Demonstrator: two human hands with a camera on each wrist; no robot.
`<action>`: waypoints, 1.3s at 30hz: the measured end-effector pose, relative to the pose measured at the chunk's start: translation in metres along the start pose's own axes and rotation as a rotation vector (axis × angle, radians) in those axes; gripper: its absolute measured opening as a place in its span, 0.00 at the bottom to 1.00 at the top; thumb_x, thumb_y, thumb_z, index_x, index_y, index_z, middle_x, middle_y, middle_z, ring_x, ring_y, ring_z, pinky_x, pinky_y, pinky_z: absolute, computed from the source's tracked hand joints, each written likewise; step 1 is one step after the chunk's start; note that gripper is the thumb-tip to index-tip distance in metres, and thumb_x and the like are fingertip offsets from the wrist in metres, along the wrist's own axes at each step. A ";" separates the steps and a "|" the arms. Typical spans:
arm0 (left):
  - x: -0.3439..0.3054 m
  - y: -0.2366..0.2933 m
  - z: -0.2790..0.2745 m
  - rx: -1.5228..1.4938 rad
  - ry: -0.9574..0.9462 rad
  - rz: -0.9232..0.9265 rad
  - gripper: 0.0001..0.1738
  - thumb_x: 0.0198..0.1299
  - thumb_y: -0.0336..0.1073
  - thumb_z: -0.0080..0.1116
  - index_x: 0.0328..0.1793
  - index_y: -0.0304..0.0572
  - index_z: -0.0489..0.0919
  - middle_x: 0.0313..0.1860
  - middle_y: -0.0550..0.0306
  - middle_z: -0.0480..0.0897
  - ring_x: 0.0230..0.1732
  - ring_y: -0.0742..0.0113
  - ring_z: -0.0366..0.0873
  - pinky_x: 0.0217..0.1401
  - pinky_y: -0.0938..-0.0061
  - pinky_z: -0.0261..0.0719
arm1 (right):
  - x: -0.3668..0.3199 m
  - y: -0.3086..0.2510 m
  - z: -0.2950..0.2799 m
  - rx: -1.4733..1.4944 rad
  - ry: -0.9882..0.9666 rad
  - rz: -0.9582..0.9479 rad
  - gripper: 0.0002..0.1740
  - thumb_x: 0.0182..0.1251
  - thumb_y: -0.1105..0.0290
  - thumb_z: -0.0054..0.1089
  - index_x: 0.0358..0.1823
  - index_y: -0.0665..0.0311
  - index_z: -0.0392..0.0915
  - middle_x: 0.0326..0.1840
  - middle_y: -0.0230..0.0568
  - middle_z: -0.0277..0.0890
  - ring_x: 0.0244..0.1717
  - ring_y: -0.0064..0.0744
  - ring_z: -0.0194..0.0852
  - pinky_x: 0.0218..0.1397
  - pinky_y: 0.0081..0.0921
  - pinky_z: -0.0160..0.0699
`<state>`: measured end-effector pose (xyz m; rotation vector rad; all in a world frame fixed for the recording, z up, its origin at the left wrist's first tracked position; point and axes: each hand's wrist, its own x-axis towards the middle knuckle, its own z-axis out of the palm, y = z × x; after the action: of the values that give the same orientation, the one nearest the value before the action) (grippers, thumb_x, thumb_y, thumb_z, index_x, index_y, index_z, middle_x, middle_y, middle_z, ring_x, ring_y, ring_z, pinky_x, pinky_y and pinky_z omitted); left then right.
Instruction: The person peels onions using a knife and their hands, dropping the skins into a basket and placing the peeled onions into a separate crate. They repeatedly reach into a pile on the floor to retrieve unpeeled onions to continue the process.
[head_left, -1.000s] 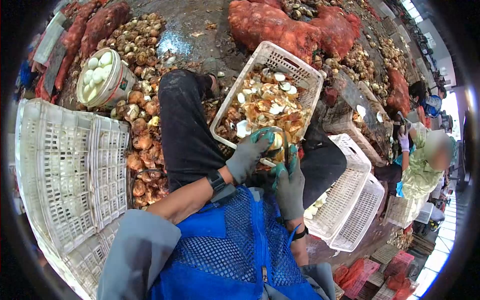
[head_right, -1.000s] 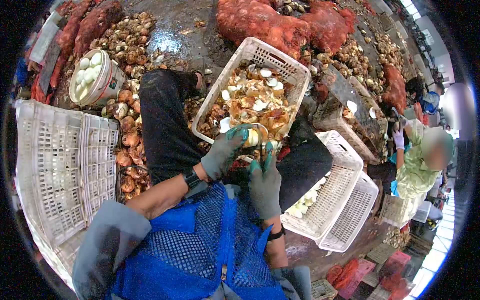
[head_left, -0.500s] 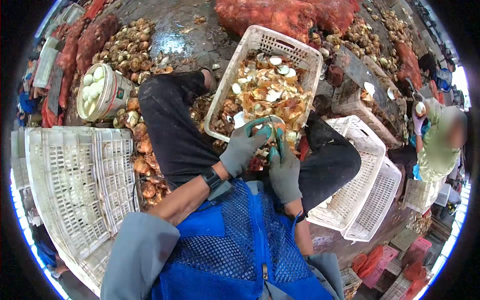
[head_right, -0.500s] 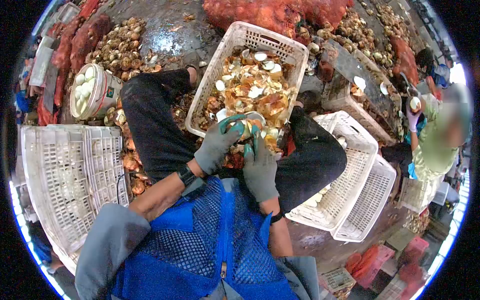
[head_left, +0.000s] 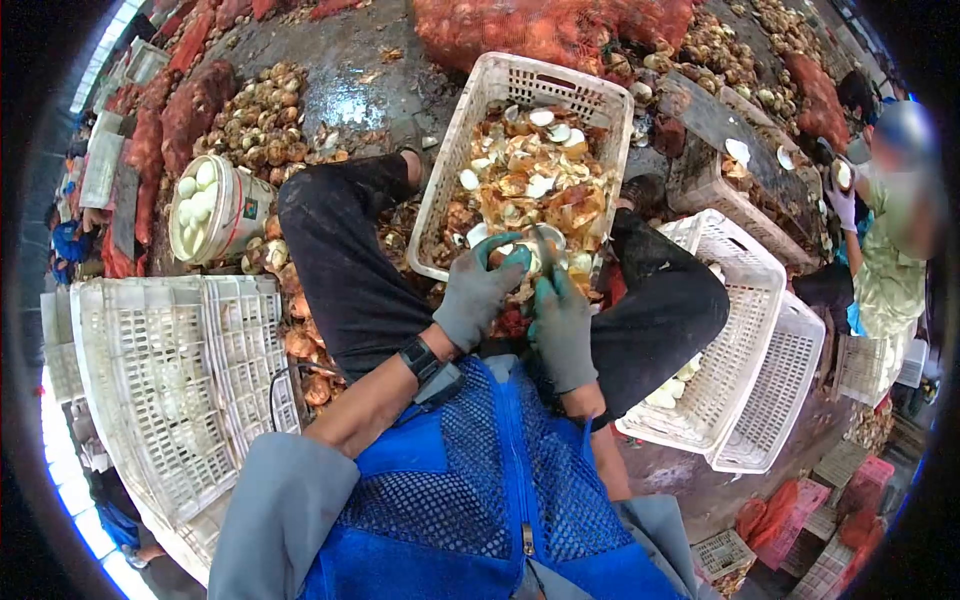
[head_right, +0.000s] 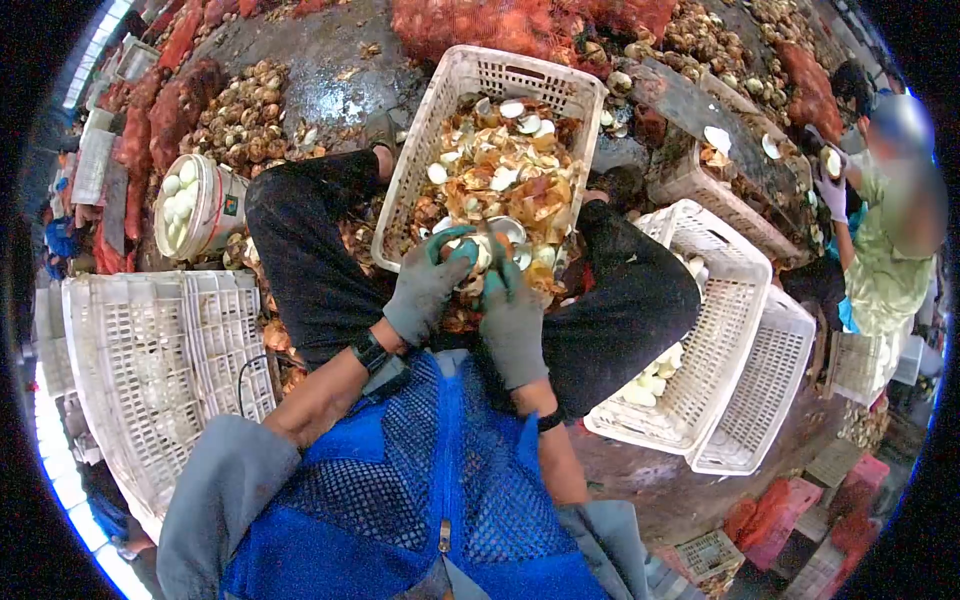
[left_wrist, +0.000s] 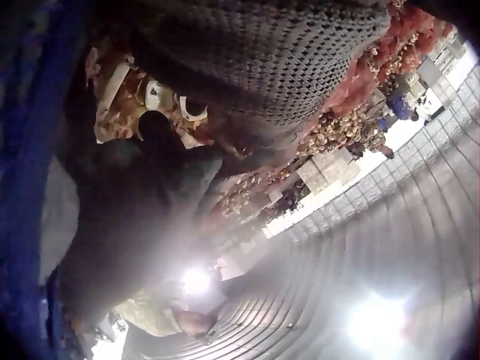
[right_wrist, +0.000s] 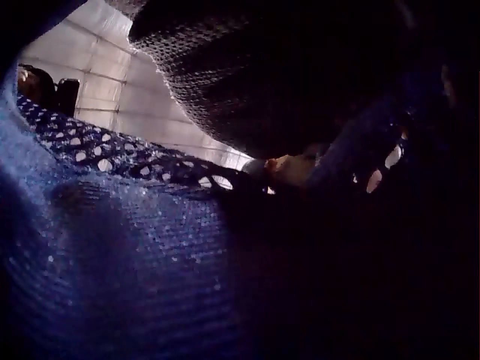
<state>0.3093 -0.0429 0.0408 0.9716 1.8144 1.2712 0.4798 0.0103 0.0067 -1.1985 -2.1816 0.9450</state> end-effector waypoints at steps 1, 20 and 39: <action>-0.003 0.006 -0.002 0.003 -0.009 -0.043 0.24 0.74 0.41 0.68 0.71 0.37 0.85 0.43 0.58 0.90 0.42 0.76 0.82 0.48 0.73 0.85 | 0.009 -0.016 -0.014 0.395 -0.070 0.349 0.15 0.85 0.67 0.54 0.62 0.68 0.82 0.50 0.49 0.87 0.37 0.40 0.86 0.38 0.40 0.84; 0.014 -0.032 0.010 -0.633 -0.281 -0.183 0.33 0.85 0.49 0.58 0.84 0.32 0.73 0.73 0.55 0.83 0.73 0.67 0.80 0.76 0.68 0.78 | 0.036 -0.017 0.005 0.970 0.106 0.765 0.15 0.83 0.59 0.67 0.52 0.65 0.87 0.33 0.27 0.82 0.26 0.17 0.77 0.27 0.20 0.73; 0.007 -0.031 0.002 -0.163 -0.109 -0.164 0.27 0.79 0.39 0.64 0.75 0.27 0.80 0.63 0.44 0.88 0.62 0.64 0.85 0.68 0.66 0.83 | 0.024 0.029 0.024 0.368 0.055 0.321 0.21 0.79 0.55 0.66 0.56 0.66 0.87 0.45 0.61 0.88 0.50 0.65 0.87 0.54 0.55 0.84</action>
<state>0.3025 -0.0431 0.0096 0.7714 1.6437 1.2194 0.4663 0.0340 -0.0293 -1.3877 -1.7018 1.3567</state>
